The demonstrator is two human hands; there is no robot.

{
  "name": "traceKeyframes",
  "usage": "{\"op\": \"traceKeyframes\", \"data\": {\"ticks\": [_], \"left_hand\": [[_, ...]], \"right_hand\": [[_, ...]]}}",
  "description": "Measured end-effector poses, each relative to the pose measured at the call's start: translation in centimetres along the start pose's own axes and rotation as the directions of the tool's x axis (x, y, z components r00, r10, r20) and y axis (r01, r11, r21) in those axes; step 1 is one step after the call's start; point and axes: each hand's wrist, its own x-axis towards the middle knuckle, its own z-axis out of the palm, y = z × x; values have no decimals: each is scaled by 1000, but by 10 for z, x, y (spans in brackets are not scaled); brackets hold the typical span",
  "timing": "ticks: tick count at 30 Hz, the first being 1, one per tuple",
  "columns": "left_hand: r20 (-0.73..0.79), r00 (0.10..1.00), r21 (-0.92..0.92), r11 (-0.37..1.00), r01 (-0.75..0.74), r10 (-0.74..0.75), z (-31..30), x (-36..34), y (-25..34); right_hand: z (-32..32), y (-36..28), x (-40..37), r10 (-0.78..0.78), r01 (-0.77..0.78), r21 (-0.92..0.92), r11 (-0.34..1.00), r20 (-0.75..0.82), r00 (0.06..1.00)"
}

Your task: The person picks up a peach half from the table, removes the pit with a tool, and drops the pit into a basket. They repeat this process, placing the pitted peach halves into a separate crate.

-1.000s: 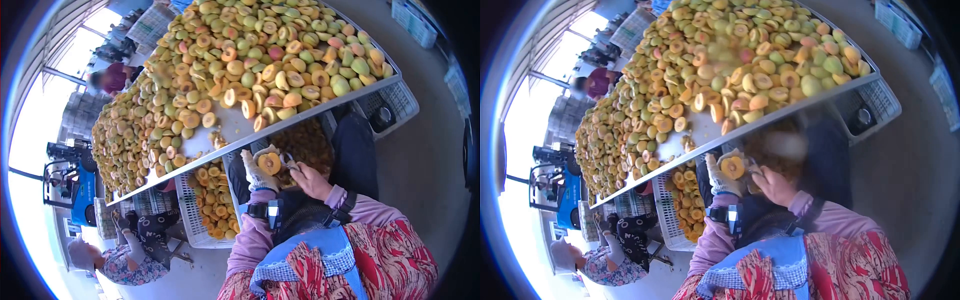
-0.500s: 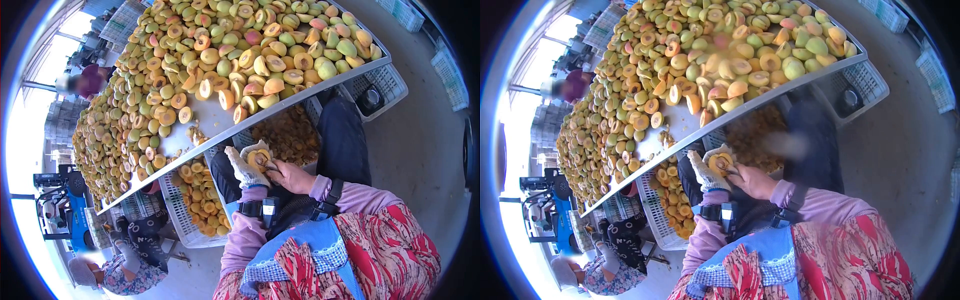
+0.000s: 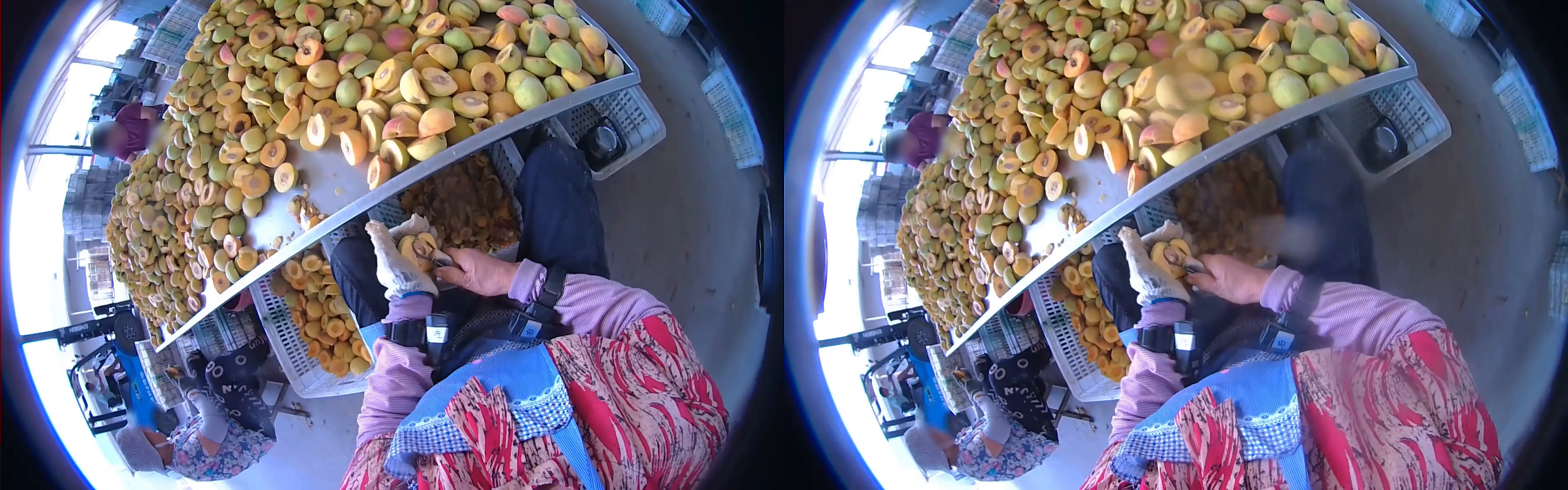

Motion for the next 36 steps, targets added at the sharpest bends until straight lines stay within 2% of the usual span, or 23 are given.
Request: {"op": "traceKeyframes", "data": {"ticks": [2,3,5,6,7,8,9,10,12,14,16,17,18,20,21,22,24,26,27,28,30,33,36], "left_hand": [[122,960,-1,967,254,-252,-5,8,9],[122,960,-2,967,256,-254,-4,12,13],[140,888,228,887,401,-438,-3,14,17],[140,888,227,887,402,-438,-5,16,15],[189,899,145,917,371,-394,-8,18,11],[234,909,61,938,341,-345,-10,20,7],[169,961,-16,974,226,-220,-1,5,8],[207,969,-140,977,163,-132,0,-4,8],[163,985,-35,997,68,-61,-9,-13,0],[157,980,-112,984,140,-122,-20,-15,-3],[79,993,9,996,91,-91,-17,-18,0],[57,998,57,998,-18,14,-16,-17,-3],[63,998,56,998,-22,18,-18,-18,-4],[300,926,481,802,-353,228,-24,-19,-7],[542,701,552,433,-713,464,-21,-19,-2],[546,698,549,431,-716,463,-18,-21,4],[898,305,371,-172,-913,318,-14,-28,20],[915,322,361,-140,-922,244,-15,-30,28],[719,688,579,464,-670,96,-16,-27,31],[494,831,562,823,-80,-257,-17,-26,32],[501,829,437,899,6,-249,-17,-24,32],[452,851,259,952,161,-267,-14,-20,28],[342,906,229,957,178,-251,-1,-30,25]], "right_hand": [[-3,3,-2,-52,51,45,998,27,998],[-5,3,-3,-47,46,30,999,52,998],[-8,3,-5,-121,122,-7,993,72,990],[-14,-4,-5,-119,120,-7,993,73,990],[-24,-15,-6,135,-153,74,985,202,970],[-29,-23,-6,362,-422,117,899,342,867],[-28,-25,-9,336,-436,266,859,348,875],[-28,-24,-9,334,-431,262,863,342,878],[-26,-21,-10,300,-480,378,792,443,845],[-21,-22,-11,324,-478,278,833,455,830],[-19,-21,-11,193,-232,61,971,380,905],[-14,-8,-6,-57,75,-57,996,262,963],[-19,-16,-9,-61,79,-61,995,258,964],[-27,-40,-20,436,-458,-55,887,426,793],[-26,-42,-22,439,-477,-24,879,430,788],[-27,-42,-24,438,-475,-22,880,426,791],[-27,-41,-25,442,-586,114,802,545,712],[-26,-35,-25,439,-637,139,758,614,656],[-25,-34,-26,430,-693,159,703,681,593],[-24,-33,-27,426,-689,160,707,681,596],[-23,-33,-28,232,-684,367,631,752,617],[-19,-34,-34,127,-635,492,596,723,679],[-19,-31,-37,57,-600,564,568,700,712]]}}
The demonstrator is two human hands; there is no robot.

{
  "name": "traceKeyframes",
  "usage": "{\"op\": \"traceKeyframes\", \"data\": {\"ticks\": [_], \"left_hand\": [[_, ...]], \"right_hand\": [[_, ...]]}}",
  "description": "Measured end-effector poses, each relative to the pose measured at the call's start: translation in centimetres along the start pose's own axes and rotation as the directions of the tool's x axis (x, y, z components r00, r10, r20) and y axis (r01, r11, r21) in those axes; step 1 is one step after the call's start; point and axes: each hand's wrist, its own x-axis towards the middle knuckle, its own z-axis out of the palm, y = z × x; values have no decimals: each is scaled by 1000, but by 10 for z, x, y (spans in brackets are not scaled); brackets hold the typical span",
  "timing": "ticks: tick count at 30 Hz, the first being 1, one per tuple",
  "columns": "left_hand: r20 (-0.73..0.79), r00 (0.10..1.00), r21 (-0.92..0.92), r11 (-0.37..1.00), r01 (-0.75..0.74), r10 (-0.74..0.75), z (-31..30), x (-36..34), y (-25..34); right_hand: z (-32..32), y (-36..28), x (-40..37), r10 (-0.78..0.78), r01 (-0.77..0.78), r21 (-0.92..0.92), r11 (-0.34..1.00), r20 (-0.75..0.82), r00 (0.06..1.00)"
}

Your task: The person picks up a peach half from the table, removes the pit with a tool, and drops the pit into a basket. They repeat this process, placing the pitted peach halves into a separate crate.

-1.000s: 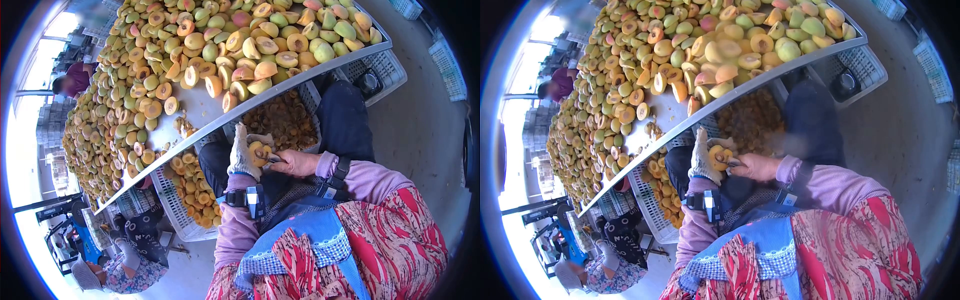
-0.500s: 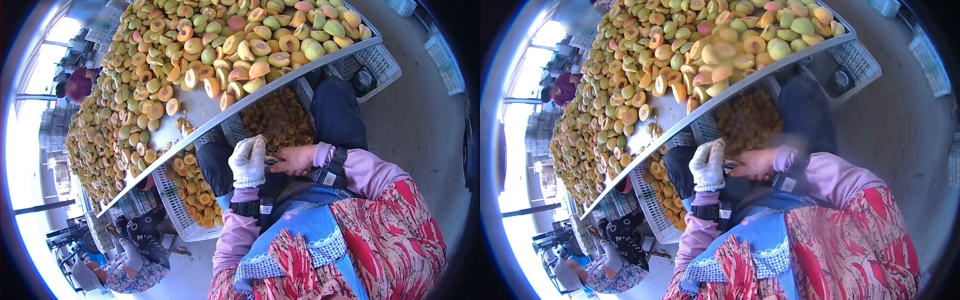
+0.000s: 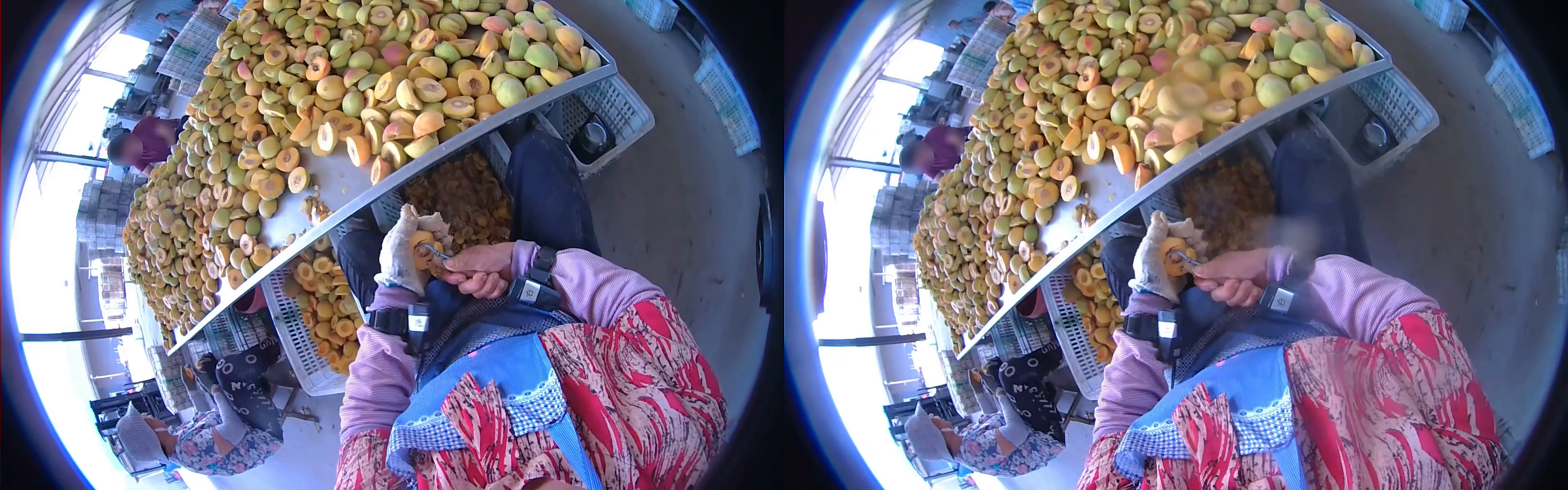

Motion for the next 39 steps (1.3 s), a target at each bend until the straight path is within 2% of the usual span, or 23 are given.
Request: {"op": "traceKeyframes", "data": {"ticks": [2,4,5,7,8,10,14,16,17,18,19,20,22,26,28,30,31,32,35,36,37,38,39], "left_hand": [[25,965,281,924,-258,262,1,5,-4],[328,784,730,385,-564,527,-3,8,-4],[321,784,730,389,-562,531,-6,9,-3],[108,990,381,916,-125,89,0,2,8],[105,990,379,917,-124,91,1,2,6],[-17,999,-139,990,-32,30,6,9,1],[-152,962,-410,871,-270,227,-6,7,25],[-424,735,-9,810,-587,529,-34,-7,56],[-433,613,319,748,-582,661,-54,-12,71],[-380,492,614,612,-499,783,-76,-14,86],[-240,343,949,294,-116,908,-102,-12,95],[-18,282,933,-85,350,959,-122,-9,104],[-210,454,950,71,303,866,-126,2,124],[-87,605,968,-77,240,791,-116,70,156],[-182,552,960,25,280,814,-115,111,170],[-95,607,970,-63,234,789,-141,153,173],[-189,654,982,139,129,733,-144,171,172],[-187,659,982,138,126,729,-149,184,170],[172,547,939,-303,160,820,-135,185,164],[175,545,938,-306,160,820,-118,171,165],[-89,667,979,188,-78,740,-88,145,165],[-242,817,726,657,-205,523,-69,124,159],[-176,828,528,761,-376,532,-70,109,147]], "right_hand": [[-5,0,2,3,-3,22,1000,-2,1000],[-6,-2,3,111,-119,-74,990,-99,989],[-5,-1,3,119,-126,-75,989,-99,988],[-2,1,1,60,-61,-23,998,-10,998],[-3,3,2,65,-65,-23,998,-8,998],[-3,3,2,-93,92,10,996,62,994],[-6,-6,0,-180,169,78,982,164,970],[-24,-9,4,-246,339,160,927,-422,873],[-35,-5,10,-220,270,4,963,-568,793],[-35,-4,14,-223,269,0,963,-559,799],[-33,-1,18,-253,210,-144,967,-650,716],[-33,3,23,-294,132,-273,953,-726,622],[-35,8,34,-328,179,-278,944,-710,623],[-33,3,38,-354,97,-384,918,-686,636],[-29,-5,35,-348,60,-413,909,-672,654],[-31,-5,33,-404,115,-436,892,-657,636],[-34,-3,34,-413,129,-437,890,-652,635],[-35,-3,34,-411,129,-434,892,-657,631],[-27,-4,38,-349,170,-325,930,-643,681],[-28,-6,40,-361,181,-333,925,-626,691],[-28,-9,40,-372,191,-342,920,-608,701],[-25,-11,39,-373,195,-339,920,-608,700],[-19,-13,37,-399,236,-337,912,-590,702]]}}
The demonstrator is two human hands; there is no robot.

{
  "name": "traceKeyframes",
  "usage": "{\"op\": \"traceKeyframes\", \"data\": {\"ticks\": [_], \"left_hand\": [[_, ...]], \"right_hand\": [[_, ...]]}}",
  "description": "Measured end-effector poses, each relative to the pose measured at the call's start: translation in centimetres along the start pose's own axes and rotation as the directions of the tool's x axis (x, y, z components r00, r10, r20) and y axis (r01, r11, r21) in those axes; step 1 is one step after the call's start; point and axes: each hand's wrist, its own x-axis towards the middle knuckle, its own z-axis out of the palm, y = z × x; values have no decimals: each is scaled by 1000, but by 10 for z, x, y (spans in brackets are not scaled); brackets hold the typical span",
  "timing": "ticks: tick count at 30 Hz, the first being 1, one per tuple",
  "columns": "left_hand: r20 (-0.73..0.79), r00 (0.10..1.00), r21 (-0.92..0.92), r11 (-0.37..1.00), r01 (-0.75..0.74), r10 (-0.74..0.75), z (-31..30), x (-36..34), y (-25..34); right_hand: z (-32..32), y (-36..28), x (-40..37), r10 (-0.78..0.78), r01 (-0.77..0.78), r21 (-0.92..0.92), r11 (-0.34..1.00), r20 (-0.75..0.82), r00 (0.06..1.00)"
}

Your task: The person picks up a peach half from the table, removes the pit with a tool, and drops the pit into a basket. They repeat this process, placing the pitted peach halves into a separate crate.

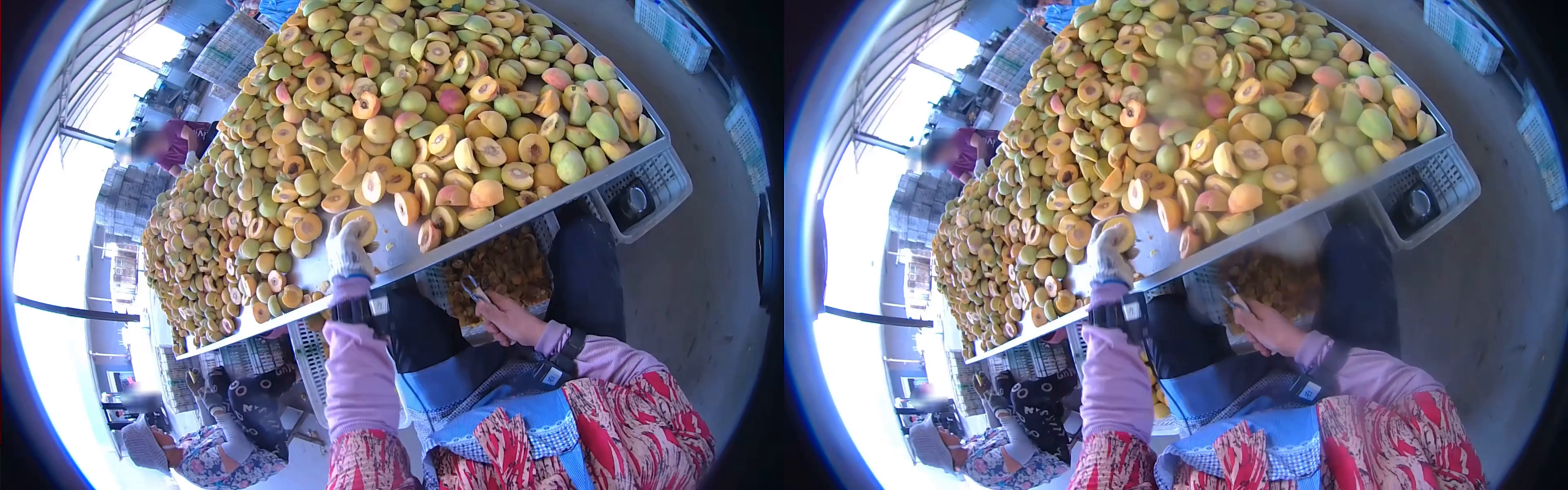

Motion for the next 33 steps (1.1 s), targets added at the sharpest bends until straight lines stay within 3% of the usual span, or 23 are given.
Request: {"op": "traceKeyframes", "data": {"ticks": [1,2,3,5,6,9,11,17,18,21,24,29,32,33], "left_hand": [[44,999,-351,936,1,16,8,-22,-3],[82,996,-612,787,78,-35,16,-44,-6],[102,994,-688,718,105,-48,25,-67,-7],[164,972,-774,589,232,-167,37,-104,-5],[167,971,-774,587,237,-173,40,-115,-12],[205,960,-787,552,277,-190,49,-141,-34],[155,971,-763,602,236,-183,55,-150,-50],[199,967,-768,589,253,-157,68,-166,-59],[171,963,-757,598,264,-208,69,-165,-60],[152,958,-749,604,272,-243,74,-167,-64],[120,962,-713,654,255,-244,77,-165,-71],[23,956,-651,721,236,-292,79,-167,-70],[64,924,-654,683,324,-377,77,-162,-68],[168,889,-623,653,431,-427,74,-156,-67]], "right_hand": [[2,-3,-3,-29,29,25,999,11,1000],[4,-2,-5,-47,47,33,998,11,999],[6,-2,-9,-39,39,35,999,10,999],[11,0,-15,-122,117,-138,983,-21,992],[12,1,-18,-116,112,-138,984,-25,993],[17,6,-25,-485,452,-398,798,20,874],[22,1,-31,-441,396,-427,813,-8,897],[22,18,-15,-530,417,-560,716,-48,847],[22,21,-12,-529,415,-559,718,-51,847],[22,27,-8,-481,360,-578,732,-65,874],[29,25,-9,-454,366,-466,806,-90,887],[25,19,-7,-269,238,-500,833,11,963],[18,19,-5,-300,292,-504,813,67,952],[15,16,-6,-297,289,-505,814,66,952]]}}
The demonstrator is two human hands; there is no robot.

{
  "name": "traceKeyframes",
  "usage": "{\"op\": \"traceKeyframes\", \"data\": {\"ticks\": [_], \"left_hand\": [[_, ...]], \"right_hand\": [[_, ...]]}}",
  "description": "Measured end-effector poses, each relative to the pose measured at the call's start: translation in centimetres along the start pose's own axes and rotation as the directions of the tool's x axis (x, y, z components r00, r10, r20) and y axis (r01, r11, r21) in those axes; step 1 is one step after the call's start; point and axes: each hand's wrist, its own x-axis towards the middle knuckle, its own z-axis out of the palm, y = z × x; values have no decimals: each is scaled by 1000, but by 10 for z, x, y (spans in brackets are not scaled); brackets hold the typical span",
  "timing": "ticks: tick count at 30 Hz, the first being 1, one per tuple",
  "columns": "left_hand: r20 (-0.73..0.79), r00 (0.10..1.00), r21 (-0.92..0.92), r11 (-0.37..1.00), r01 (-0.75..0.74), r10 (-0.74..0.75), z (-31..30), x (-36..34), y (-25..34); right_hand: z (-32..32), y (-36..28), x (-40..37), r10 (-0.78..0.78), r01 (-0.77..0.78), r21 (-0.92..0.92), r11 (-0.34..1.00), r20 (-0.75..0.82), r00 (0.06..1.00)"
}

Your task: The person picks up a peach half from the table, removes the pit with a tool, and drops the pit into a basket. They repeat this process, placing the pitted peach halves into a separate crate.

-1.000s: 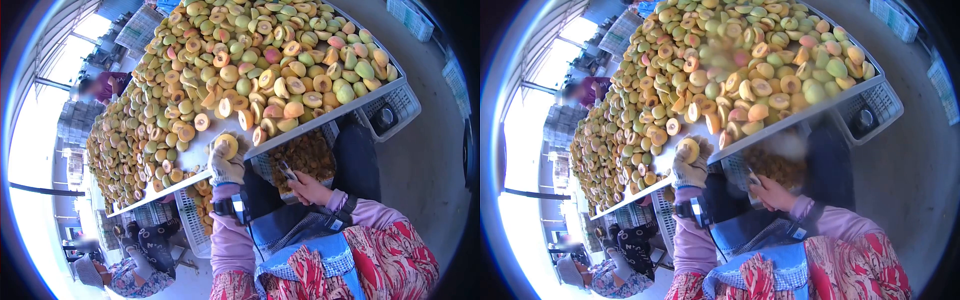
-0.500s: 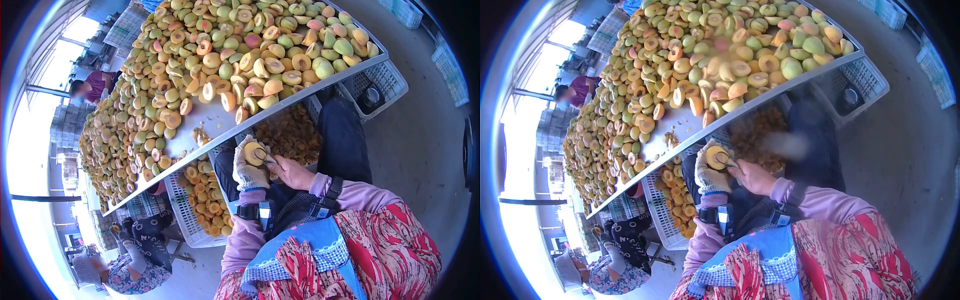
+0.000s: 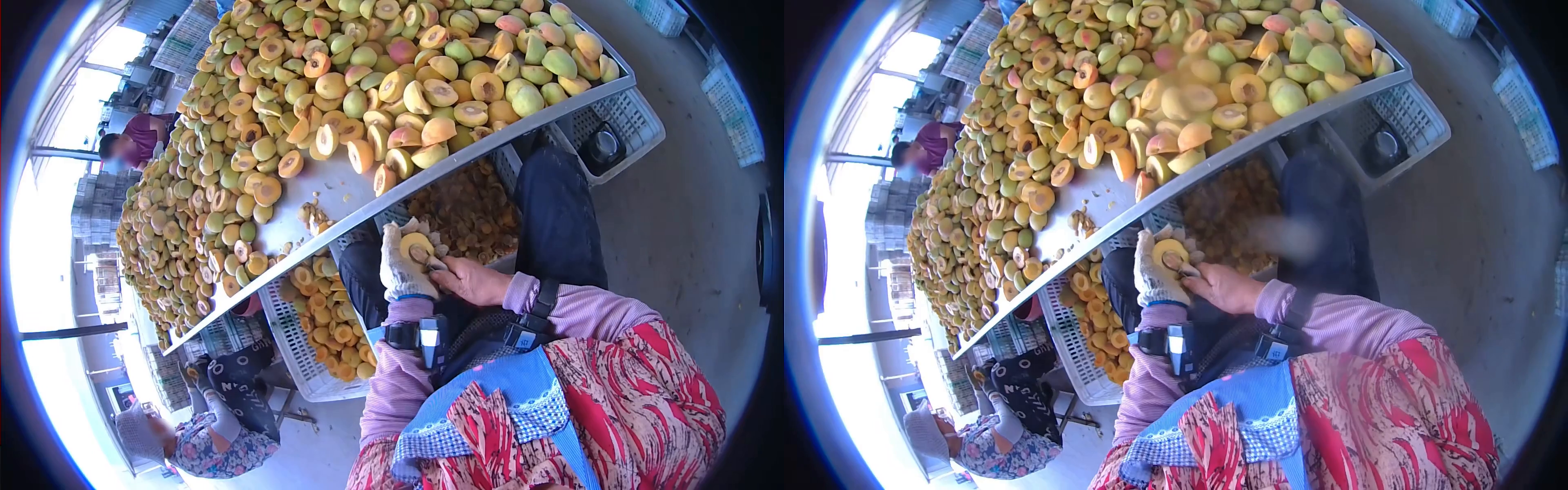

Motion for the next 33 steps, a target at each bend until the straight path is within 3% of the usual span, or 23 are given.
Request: {"op": "traceKeyframes", "data": {"ticks": [1,4,5,6,7,8,9,12,13,14,16,18,20,22,24,26,28,29,31,33], "left_hand": [[37,993,28,993,114,-115,-2,2,3],[-15,979,129,971,202,-202,2,5,7],[-23,996,182,979,90,-87,-1,7,3],[-22,996,183,979,92,-90,0,4,0],[-18,993,353,930,-99,113,2,0,-4],[22,952,508,816,-275,307,2,-3,-7],[79,941,474,818,-327,330,2,-5,-10],[166,953,618,726,-301,253,1,-6,-5],[172,971,668,705,-239,166,0,-5,0],[175,971,669,703,-240,164,0,-6,1],[150,989,392,918,-54,-6,0,-10,2],[165,985,479,870,-117,42,-5,-8,0],[221,965,639,726,-254,143,-6,-12,-4],[246,957,596,754,-276,155,-4,-16,-5],[191,977,383,909,-163,94,-5,-19,-4],[194,978,302,944,-130,73,-2,-22,-4],[210,977,137,989,-48,18,13,-31,-2],[197,977,24,997,74,-77,19,-39,-4],[216,975,16,999,50,-53,28,-36,-9],[194,981,43,998,-41,32,33,-30,-10]], "right_hand": [[-4,-2,-1,48,-47,-36,998,43,998],[-13,-2,-1,121,-114,-61,992,123,985],[-16,-4,-2,138,-136,-23,990,138,981],[-18,-5,-2,155,-160,16,987,154,976],[-21,-4,-2,156,-161,18,987,150,976],[-25,-2,-3,304,-370,161,915,327,895],[-28,0,-4,395,-574,255,778,511,763],[-31,-4,-6,392,-645,300,703,593,704],[-32,-2,-6,390,-643,303,704,591,706],[-34,2,-7,350,-662,332,671,646,679],[-35,3,-10,306,-683,354,639,698,647],[-34,0,-12,306,-691,356,629,704,641],[-34,2,-16,261,-694,386,608,729,633],[-32,5,-20,220,-699,418,580,746,628],[-28,7,-23,111,-703,526,478,758,643],[-29,7,-24,60,-695,552,461,762,645],[-30,5,-26,8,-685,577,444,762,647],[-31,3,-27,-55,-680,605,414,762,645],[-34,3,-28,-121,-675,626,390,761,637],[-40,6,-30,-300,-632,716,298,698,650]]}}
